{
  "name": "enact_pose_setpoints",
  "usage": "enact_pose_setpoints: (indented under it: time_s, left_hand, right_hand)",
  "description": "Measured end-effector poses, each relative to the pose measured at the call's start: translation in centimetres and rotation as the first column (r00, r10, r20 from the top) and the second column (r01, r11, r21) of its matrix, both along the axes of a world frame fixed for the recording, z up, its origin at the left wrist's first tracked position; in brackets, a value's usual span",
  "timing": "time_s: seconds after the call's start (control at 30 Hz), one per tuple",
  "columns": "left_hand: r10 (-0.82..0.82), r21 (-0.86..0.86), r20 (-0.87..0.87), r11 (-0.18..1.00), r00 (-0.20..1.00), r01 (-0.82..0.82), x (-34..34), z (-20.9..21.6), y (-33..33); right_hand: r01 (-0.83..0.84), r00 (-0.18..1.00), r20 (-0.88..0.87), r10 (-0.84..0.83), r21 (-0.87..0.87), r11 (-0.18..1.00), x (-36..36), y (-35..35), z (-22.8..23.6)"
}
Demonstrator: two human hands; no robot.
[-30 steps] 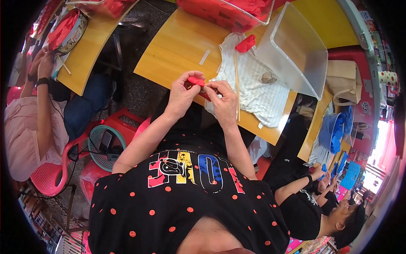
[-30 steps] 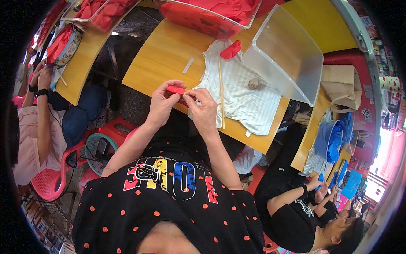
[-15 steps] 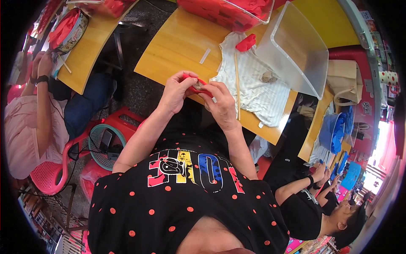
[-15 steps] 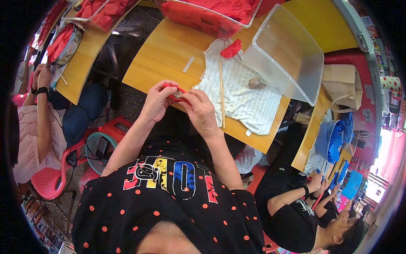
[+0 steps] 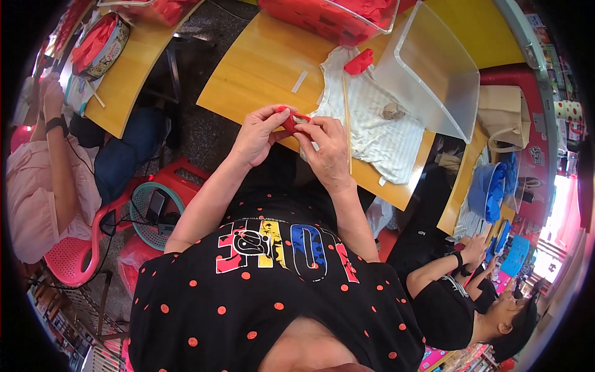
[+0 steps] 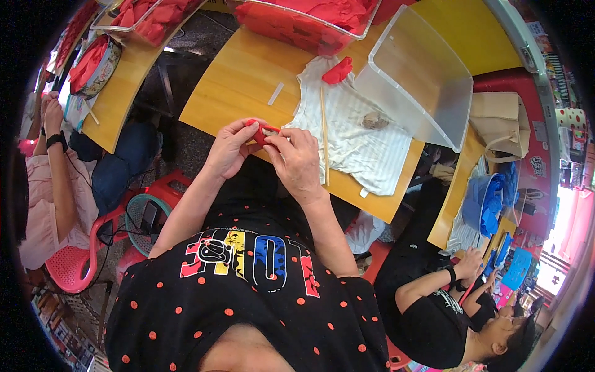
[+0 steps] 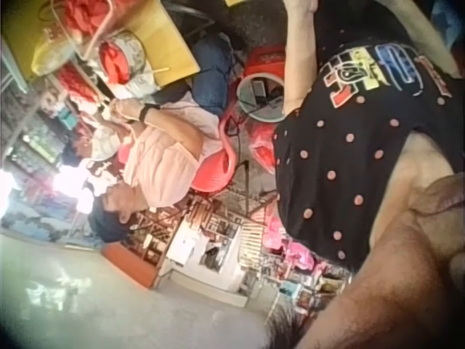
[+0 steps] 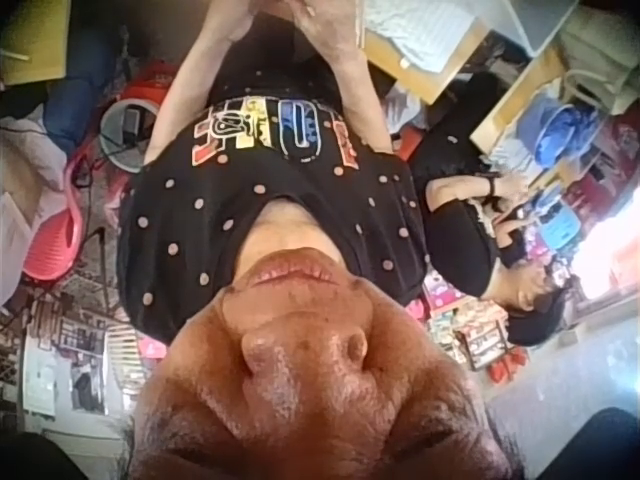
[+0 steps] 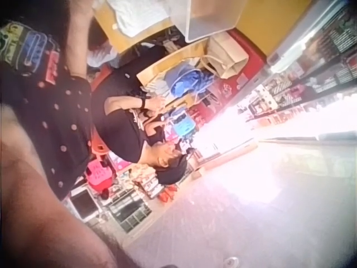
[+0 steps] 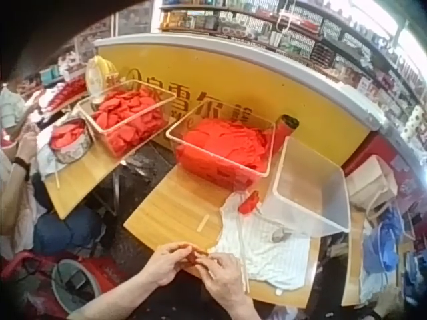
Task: Assembling small red fabric charms by stuffing them with material and sealing them.
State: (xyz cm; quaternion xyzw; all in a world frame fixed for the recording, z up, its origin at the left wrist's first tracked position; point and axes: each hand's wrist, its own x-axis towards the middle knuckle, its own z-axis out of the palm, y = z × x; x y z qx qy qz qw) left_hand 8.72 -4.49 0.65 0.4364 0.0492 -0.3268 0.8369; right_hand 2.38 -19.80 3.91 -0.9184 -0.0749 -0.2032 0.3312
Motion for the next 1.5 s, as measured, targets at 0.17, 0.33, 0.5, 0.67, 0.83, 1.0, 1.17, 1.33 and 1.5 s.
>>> enact_pose_setpoints:
  time_s: [0.17,0.33,0.5,0.67,0.83,1.0,1.17,1.33,1.5]
  left_hand:
    - [0.020,-0.078,-0.053,0.997,0.998,-0.024,-0.1,-0.1,0.2]
    - [0.025,-0.088,-0.036,0.996,0.999,-0.028,-0.4,-0.6,0.2]
    - [-0.004,-0.084,-0.019,0.996,1.000,0.002,-0.4,-1.1,0.1]
    - [-0.007,0.073,0.127,0.997,0.992,-0.003,-0.9,-1.0,-0.4]
    - [-0.048,0.106,0.142,0.994,0.989,0.033,-0.8,-1.1,-0.4]
    - [-0.093,0.167,0.166,0.984,0.982,0.065,-0.8,-1.0,-0.4]
    - [-0.063,0.141,0.131,0.989,0.989,0.045,-1.2,-1.1,-0.5]
    - [-0.016,0.020,0.031,1.000,0.999,0.016,-1.3,-1.0,-0.5]
    - [0.146,-0.067,-0.060,0.986,0.987,-0.150,-0.5,-0.7,-0.4]
  right_hand:
    - [0.057,0.998,-0.045,-0.052,0.101,0.993,0.0,0.3,-0.8]
    - [0.063,0.997,-0.055,-0.059,0.081,0.995,-0.2,0.3,-1.2]
    - [0.056,0.981,-0.193,-0.024,0.160,0.986,-0.1,0.2,-1.2]
    - [0.046,0.940,-0.340,0.022,0.190,0.981,-0.1,-0.2,-0.8]
    - [0.086,0.966,-0.257,-0.027,0.223,0.971,-0.6,0.4,0.0]
    - [0.177,0.929,-0.368,-0.038,0.353,0.919,-0.6,0.5,1.2]
    - [0.297,0.849,-0.527,-0.019,0.449,0.843,-0.5,0.5,1.2]
    - [0.300,0.879,-0.454,0.145,0.763,0.573,-0.1,-1.0,-1.3]
    - [0.320,0.942,-0.334,0.045,0.928,0.191,0.1,-2.5,-1.6]
